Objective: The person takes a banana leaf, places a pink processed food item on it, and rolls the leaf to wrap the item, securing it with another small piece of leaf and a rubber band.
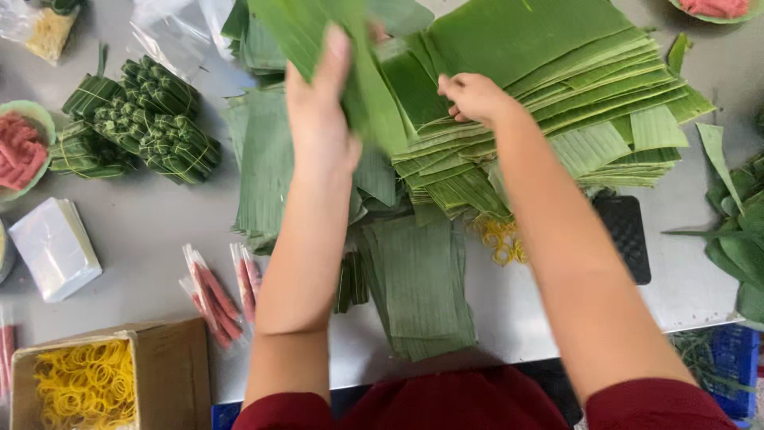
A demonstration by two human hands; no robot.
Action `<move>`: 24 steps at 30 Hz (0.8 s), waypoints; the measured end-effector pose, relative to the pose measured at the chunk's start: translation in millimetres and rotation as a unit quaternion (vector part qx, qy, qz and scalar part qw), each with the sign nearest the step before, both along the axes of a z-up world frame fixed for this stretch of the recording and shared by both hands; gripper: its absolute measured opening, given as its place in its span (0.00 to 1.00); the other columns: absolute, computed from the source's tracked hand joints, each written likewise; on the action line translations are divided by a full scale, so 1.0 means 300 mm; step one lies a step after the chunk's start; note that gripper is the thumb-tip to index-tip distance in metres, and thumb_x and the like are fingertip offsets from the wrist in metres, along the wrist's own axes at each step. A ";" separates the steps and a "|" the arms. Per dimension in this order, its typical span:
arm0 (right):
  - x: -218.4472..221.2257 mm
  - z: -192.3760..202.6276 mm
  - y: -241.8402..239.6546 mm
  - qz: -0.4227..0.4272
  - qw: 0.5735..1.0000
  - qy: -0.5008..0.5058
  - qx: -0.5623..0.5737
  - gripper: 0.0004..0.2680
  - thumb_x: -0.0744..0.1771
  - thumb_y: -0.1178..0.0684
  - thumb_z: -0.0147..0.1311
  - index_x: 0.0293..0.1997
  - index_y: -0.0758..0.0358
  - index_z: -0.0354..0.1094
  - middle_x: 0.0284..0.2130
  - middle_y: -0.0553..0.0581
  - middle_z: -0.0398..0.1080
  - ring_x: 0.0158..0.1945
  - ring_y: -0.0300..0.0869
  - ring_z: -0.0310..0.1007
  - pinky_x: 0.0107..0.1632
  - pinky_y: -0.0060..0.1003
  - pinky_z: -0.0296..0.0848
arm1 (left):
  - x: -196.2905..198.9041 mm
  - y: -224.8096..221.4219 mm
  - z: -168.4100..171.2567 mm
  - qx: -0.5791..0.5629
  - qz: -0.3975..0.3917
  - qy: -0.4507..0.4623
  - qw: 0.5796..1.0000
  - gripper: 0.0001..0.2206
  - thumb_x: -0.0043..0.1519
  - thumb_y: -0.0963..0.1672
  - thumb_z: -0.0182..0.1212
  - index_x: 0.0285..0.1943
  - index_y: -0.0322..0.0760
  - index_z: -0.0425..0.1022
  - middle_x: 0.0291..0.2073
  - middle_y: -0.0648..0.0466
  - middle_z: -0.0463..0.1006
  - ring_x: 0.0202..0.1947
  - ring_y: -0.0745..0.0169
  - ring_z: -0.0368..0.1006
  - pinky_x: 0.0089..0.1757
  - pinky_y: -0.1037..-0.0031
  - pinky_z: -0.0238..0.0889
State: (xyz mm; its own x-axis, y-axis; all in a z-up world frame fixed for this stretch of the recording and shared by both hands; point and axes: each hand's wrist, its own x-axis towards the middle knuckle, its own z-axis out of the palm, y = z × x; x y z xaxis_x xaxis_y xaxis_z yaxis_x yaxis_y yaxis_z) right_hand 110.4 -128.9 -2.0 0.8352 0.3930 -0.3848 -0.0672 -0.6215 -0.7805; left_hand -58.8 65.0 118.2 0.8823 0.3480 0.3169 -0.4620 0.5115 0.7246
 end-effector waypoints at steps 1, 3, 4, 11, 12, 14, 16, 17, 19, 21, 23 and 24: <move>-0.049 0.054 -0.021 0.013 0.999 0.013 0.026 0.23 0.71 0.32 0.34 0.60 0.57 0.68 0.57 0.52 0.69 0.47 0.40 0.74 0.54 0.39 0.71 | -0.061 -0.024 -0.011 0.055 0.002 0.047 0.997 0.21 0.65 0.45 0.69 0.62 0.30 0.70 0.51 0.46 0.80 0.52 0.54 0.78 0.54 0.63 0.73; -0.166 0.139 -0.060 -0.023 0.976 -0.015 0.214 0.29 0.71 0.28 0.26 0.60 0.62 0.72 0.54 0.65 0.73 0.54 0.42 0.72 0.59 0.42 0.71 | -0.150 -0.074 -0.064 0.206 0.001 0.144 0.968 0.21 0.62 0.43 0.70 0.62 0.30 0.71 0.53 0.48 0.80 0.53 0.60 0.78 0.55 0.66 0.73; -0.243 0.169 -0.101 -0.018 0.934 0.073 0.348 0.28 0.69 0.28 0.28 0.61 0.58 0.70 0.57 0.57 0.72 0.57 0.37 0.72 0.60 0.36 0.68 | -0.190 -0.102 -0.103 0.285 -0.007 0.121 0.951 0.21 0.63 0.42 0.69 0.64 0.30 0.71 0.54 0.48 0.80 0.55 0.59 0.76 0.56 0.66 0.71; -0.754 0.189 -0.254 0.006 0.959 -0.191 0.211 0.07 0.67 0.53 0.62 0.47 0.61 0.79 0.39 0.55 0.81 0.40 0.41 0.81 0.44 0.37 0.79 | -0.445 -0.293 -0.425 0.116 -0.346 0.345 0.865 0.17 0.67 0.46 0.59 0.61 0.30 0.74 0.46 0.43 0.81 0.44 0.49 0.79 0.48 0.60 0.76; -0.791 0.193 -0.275 0.105 0.926 -0.280 0.229 0.10 0.65 0.54 0.60 0.49 0.59 0.78 0.44 0.55 0.81 0.45 0.43 0.81 0.49 0.38 0.78 | -0.480 -0.303 -0.444 -0.002 -0.341 0.378 0.861 0.18 0.63 0.48 0.60 0.59 0.34 0.75 0.44 0.45 0.82 0.42 0.49 0.80 0.43 0.58 0.76; -0.874 0.187 -0.287 0.268 0.855 -0.367 0.251 0.14 0.62 0.53 0.59 0.53 0.55 0.78 0.51 0.55 0.80 0.54 0.46 0.81 0.60 0.44 0.75 | -0.542 -0.319 -0.464 -0.238 -0.319 0.429 0.811 0.21 0.54 0.51 0.61 0.54 0.42 0.76 0.40 0.49 0.85 0.37 0.47 0.82 0.34 0.54 0.76; -0.949 0.173 -0.270 0.352 0.817 -0.389 0.237 0.16 0.61 0.50 0.62 0.53 0.56 0.78 0.52 0.56 0.79 0.58 0.48 0.80 0.65 0.50 0.71 | -0.625 -0.291 -0.472 -0.240 -0.272 0.446 0.818 0.26 0.58 0.56 0.54 0.57 0.36 0.76 0.43 0.47 0.84 0.42 0.52 0.81 0.43 0.63 0.75; -0.981 0.167 -0.262 0.371 0.806 -0.407 0.215 0.17 0.60 0.49 0.63 0.53 0.59 0.77 0.52 0.58 0.79 0.57 0.49 0.79 0.63 0.51 0.70 | -0.669 -0.283 -0.483 -0.242 -0.248 0.454 0.821 0.30 0.61 0.58 0.51 0.59 0.33 0.76 0.44 0.47 0.84 0.44 0.54 0.81 0.47 0.68 0.75; -1.003 0.156 -0.273 0.389 0.806 -0.364 0.258 0.18 0.60 0.46 0.64 0.52 0.61 0.76 0.49 0.58 0.79 0.55 0.49 0.78 0.60 0.51 0.69 | -0.736 -0.320 -0.529 -0.159 -0.253 0.432 0.851 0.18 0.63 0.48 0.58 0.57 0.32 0.76 0.44 0.49 0.83 0.43 0.56 0.79 0.46 0.67 0.74; -1.007 0.134 -0.296 0.377 0.811 -0.232 0.383 0.18 0.61 0.42 0.65 0.51 0.60 0.76 0.45 0.56 0.79 0.53 0.47 0.77 0.59 0.50 0.68 | -0.759 -0.349 -0.594 -0.083 -0.247 0.402 0.878 0.12 0.65 0.43 0.60 0.56 0.31 0.77 0.43 0.50 0.83 0.42 0.58 0.78 0.46 0.67 0.73; -1.036 0.095 -0.298 0.246 0.857 -0.385 0.239 0.12 0.65 0.43 0.61 0.46 0.58 0.75 0.41 0.54 0.78 0.48 0.47 0.78 0.51 0.45 0.72 | -0.779 -0.368 -0.636 -0.017 -0.233 0.366 0.901 0.12 0.67 0.43 0.58 0.56 0.30 0.77 0.43 0.52 0.82 0.41 0.61 0.77 0.45 0.70 0.72; -1.052 0.077 -0.301 0.175 0.861 -0.451 0.160 0.10 0.66 0.44 0.59 0.43 0.57 0.75 0.39 0.53 0.78 0.45 0.47 0.78 0.48 0.42 0.74 | -0.803 -0.356 -0.634 0.120 -0.260 0.353 0.891 0.11 0.68 0.43 0.58 0.54 0.30 0.77 0.41 0.50 0.82 0.40 0.64 0.75 0.44 0.70 0.72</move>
